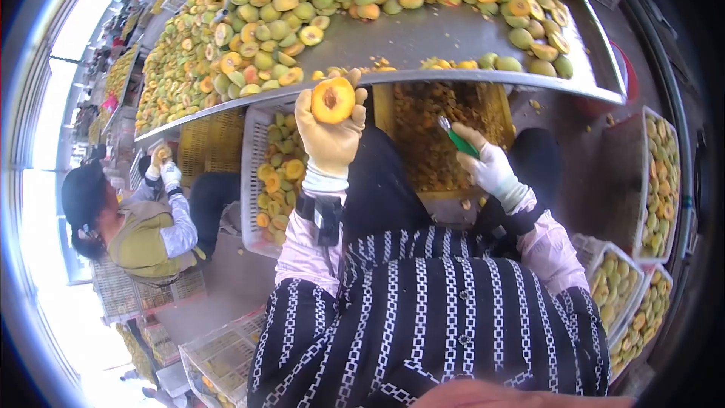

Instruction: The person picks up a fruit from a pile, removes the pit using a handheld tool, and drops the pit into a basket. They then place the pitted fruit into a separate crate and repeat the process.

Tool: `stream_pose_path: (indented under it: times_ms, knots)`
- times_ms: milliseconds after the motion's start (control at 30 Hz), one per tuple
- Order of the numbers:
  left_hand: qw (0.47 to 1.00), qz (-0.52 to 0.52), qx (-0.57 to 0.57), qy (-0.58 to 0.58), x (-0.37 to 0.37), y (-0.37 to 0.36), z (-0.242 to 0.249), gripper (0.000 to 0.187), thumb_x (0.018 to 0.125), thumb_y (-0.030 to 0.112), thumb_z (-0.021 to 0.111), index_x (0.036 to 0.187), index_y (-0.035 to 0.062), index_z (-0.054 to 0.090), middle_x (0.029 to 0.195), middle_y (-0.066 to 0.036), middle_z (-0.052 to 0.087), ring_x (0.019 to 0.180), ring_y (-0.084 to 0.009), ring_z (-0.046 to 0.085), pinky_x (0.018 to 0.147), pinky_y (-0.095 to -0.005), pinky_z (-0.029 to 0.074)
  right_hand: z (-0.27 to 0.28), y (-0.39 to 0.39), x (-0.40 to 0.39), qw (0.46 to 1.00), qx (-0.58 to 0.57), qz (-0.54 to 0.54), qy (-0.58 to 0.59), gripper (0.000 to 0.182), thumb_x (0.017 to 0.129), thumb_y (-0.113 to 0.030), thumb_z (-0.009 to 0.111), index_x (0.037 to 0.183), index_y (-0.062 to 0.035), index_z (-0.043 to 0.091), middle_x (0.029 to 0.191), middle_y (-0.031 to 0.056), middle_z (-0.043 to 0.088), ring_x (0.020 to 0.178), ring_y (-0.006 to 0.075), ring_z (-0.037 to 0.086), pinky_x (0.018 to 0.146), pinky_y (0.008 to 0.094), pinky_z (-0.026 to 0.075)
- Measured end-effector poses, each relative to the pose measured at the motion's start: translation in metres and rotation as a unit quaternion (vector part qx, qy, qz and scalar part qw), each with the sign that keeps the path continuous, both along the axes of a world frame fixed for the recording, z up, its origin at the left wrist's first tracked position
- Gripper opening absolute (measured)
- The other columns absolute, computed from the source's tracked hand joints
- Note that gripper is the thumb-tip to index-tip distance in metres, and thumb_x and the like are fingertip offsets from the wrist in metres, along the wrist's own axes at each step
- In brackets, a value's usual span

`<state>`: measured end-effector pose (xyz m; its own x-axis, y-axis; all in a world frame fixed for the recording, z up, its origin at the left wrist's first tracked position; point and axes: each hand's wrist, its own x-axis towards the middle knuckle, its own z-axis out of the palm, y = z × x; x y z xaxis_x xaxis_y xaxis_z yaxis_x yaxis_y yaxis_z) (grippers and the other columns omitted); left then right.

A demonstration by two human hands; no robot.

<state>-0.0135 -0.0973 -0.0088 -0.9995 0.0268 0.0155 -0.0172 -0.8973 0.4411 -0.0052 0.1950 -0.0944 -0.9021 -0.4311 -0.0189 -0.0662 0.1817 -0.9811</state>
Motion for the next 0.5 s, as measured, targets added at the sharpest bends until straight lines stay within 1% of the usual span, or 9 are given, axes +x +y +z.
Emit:
stream_pose_path:
  times_ms: [67,100,133,200,233,267,333,467,500]
  knots:
    - [1.000,0.009,-0.027,-0.008,0.017,0.027,-0.005,0.050,0.093,0.042,0.051,0.124,0.0030,0.054,0.122,-0.022,0.058,0.099,-0.0344,0.064,0.076,-0.0377,0.059,0.056,-0.001,0.023,0.995,0.002,-0.033,0.090,0.044,0.088,-0.004,0.059,0.131,-0.0101,0.053,0.110,0.0083,0.068,0.097,0.0185,0.066,0.086,0.0271,0.049]
    - [0.998,0.028,-0.061,-0.005,0.024,0.041,-0.006,0.051,0.094,0.045,0.048,0.124,0.0033,0.054,0.118,-0.021,0.060,0.098,-0.0333,0.064,0.075,-0.0373,0.059,0.068,-0.002,0.032,0.985,-0.016,-0.052,0.166,0.043,0.087,-0.004,0.061,0.129,-0.0086,0.055,0.112,0.0102,0.067,0.097,0.0201,0.066,0.086,0.0276,0.050]
    - [0.998,0.016,-0.055,-0.005,0.030,0.057,-0.005,0.051,0.094,0.045,0.048,0.124,0.0033,0.054,0.118,-0.021,0.060,0.098,-0.0333,0.064,0.075,-0.0373,0.059,0.080,-0.001,0.038,0.959,0.004,-0.071,0.274,0.044,0.083,-0.005,0.064,0.127,-0.0099,0.057,0.098,0.0087,0.068,0.082,0.0232,0.067,0.075,0.0311,0.053]
    - [0.984,0.081,-0.152,-0.042,0.040,0.087,0.002,0.055,0.096,0.048,0.042,0.124,0.0030,0.055,0.112,-0.020,0.063,0.097,-0.0327,0.064,0.077,-0.0385,0.057,0.110,0.008,0.053,0.928,0.130,-0.057,0.345,0.043,0.079,-0.006,0.066,0.122,-0.0117,0.061,0.075,0.0052,0.060,0.063,0.0249,0.061,0.058,0.0346,0.050]
    - [0.977,0.111,-0.178,-0.039,0.042,0.101,0.004,0.055,0.098,0.048,0.038,0.124,0.0020,0.054,0.113,-0.020,0.063,0.097,-0.0333,0.064,0.080,-0.0411,0.056,0.107,0.006,0.054,0.890,0.140,-0.077,0.426,0.041,0.078,-0.010,0.065,0.119,-0.0135,0.064,0.064,0.0041,0.048,0.052,0.0233,0.053,0.049,0.0368,0.043]
    - [0.978,0.104,-0.175,-0.037,0.045,0.112,0.008,0.055,0.098,0.048,0.038,0.124,0.0020,0.054,0.113,-0.020,0.063,0.097,-0.0333,0.064,0.080,-0.0411,0.056,0.116,0.008,0.059,0.877,0.183,-0.063,0.439,0.038,0.080,-0.013,0.063,0.118,-0.0137,0.065,0.064,0.0036,0.047,0.052,0.0221,0.052,0.048,0.0350,0.042]
    - [0.972,0.093,-0.216,0.014,0.054,0.126,0.020,0.053,0.101,0.044,0.033,0.121,-0.0008,0.051,0.108,-0.020,0.063,0.097,-0.0296,0.064,0.086,-0.0395,0.053,0.118,0.011,0.066,0.854,0.258,-0.060,0.447,0.044,0.079,-0.016,0.062,0.124,-0.0168,0.062,0.065,0.0031,0.047,0.051,0.0204,0.050,0.048,0.0336,0.042]
    - [0.970,0.070,-0.232,0.028,0.062,0.136,0.025,0.052,0.101,0.044,0.031,0.123,-0.0001,0.047,0.112,-0.019,0.061,0.098,-0.0281,0.063,0.088,-0.0383,0.051,0.127,0.011,0.074,0.844,0.286,-0.059,0.451,0.056,0.077,-0.016,0.064,0.132,-0.0205,0.055,0.067,0.0027,0.047,0.052,0.0184,0.050,0.050,0.0328,0.042]
    - [0.968,0.068,-0.239,0.031,0.064,0.137,0.025,0.052,0.101,0.045,0.031,0.123,0.0003,0.047,0.112,-0.018,0.061,0.098,-0.0273,0.064,0.087,-0.0380,0.052,0.128,0.010,0.075,0.837,0.301,-0.058,0.454,0.062,0.076,-0.016,0.064,0.137,-0.0218,0.049,0.068,0.0029,0.048,0.053,0.0180,0.051,0.050,0.0330,0.042]
